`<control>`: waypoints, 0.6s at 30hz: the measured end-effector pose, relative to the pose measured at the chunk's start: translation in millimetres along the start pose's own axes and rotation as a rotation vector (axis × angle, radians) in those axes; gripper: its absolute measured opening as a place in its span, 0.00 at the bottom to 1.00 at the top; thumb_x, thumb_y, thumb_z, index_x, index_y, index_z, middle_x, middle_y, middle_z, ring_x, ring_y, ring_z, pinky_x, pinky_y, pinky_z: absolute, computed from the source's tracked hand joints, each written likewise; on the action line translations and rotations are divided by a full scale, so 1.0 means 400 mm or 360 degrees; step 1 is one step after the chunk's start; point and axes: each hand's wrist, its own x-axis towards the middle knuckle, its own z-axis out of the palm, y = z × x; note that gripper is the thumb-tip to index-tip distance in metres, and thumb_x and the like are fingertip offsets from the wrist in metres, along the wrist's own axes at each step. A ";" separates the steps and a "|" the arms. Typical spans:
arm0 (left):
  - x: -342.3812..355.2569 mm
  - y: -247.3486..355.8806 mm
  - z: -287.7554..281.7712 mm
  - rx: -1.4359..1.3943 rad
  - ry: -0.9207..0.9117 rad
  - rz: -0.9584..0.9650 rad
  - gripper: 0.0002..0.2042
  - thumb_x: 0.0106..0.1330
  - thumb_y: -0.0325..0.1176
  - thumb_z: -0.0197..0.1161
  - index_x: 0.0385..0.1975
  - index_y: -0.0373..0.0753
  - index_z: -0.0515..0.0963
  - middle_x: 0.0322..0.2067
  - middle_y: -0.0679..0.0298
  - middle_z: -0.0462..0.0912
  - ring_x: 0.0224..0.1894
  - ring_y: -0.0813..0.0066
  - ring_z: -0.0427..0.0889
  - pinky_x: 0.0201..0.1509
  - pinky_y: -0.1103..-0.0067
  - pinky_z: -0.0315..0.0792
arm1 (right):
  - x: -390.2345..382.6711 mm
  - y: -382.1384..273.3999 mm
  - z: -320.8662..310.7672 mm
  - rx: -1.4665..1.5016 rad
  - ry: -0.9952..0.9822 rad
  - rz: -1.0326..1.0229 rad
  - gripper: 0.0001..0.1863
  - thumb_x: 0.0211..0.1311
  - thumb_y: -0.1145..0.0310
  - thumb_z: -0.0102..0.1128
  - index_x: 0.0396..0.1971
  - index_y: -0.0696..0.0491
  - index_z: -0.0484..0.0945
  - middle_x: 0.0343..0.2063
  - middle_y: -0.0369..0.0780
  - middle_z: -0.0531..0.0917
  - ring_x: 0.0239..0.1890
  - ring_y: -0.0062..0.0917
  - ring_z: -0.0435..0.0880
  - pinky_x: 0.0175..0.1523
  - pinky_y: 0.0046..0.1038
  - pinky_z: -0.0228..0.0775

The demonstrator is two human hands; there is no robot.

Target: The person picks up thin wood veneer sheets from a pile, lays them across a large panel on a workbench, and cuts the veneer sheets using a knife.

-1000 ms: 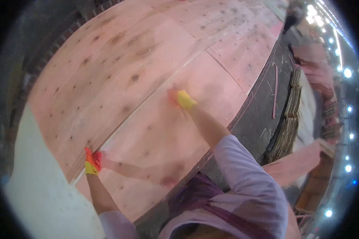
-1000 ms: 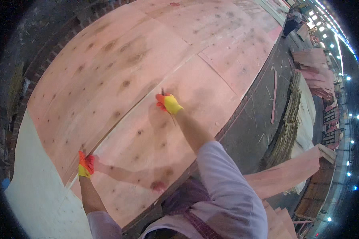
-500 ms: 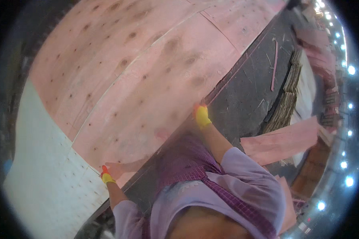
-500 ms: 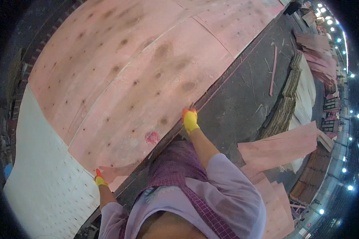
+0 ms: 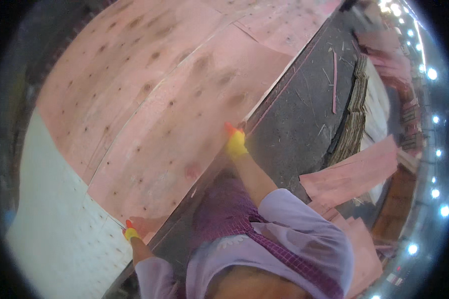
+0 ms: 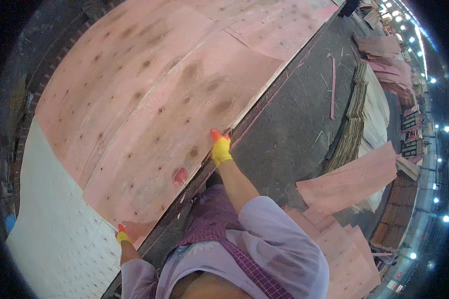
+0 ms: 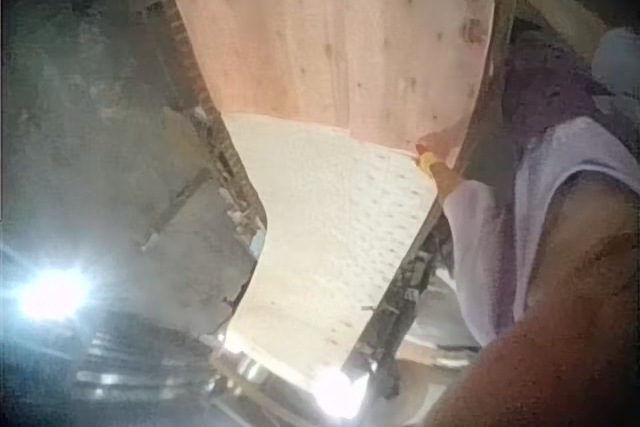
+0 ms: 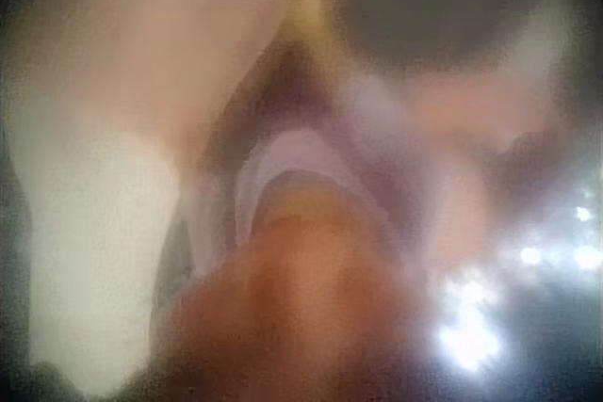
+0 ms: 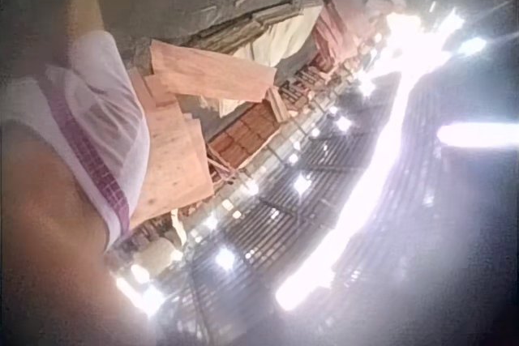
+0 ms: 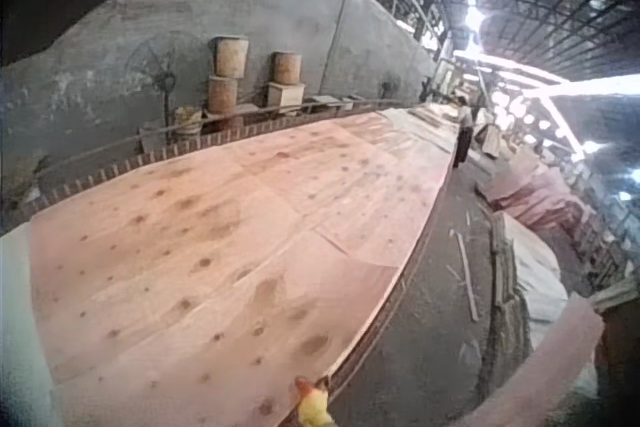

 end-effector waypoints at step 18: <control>-0.145 -0.022 -0.080 -0.1183 -0.0870 -0.0228 0.19 0.54 0.41 0.64 0.42 0.37 0.71 0.30 0.62 0.76 0.33 0.66 0.75 0.38 0.67 0.73 | 0.101 -0.070 -0.096 -0.0179 -0.0171 0.0331 0.19 0.52 0.64 0.59 0.42 0.60 0.73 0.34 0.39 0.78 0.37 0.24 0.74 0.45 0.27 0.66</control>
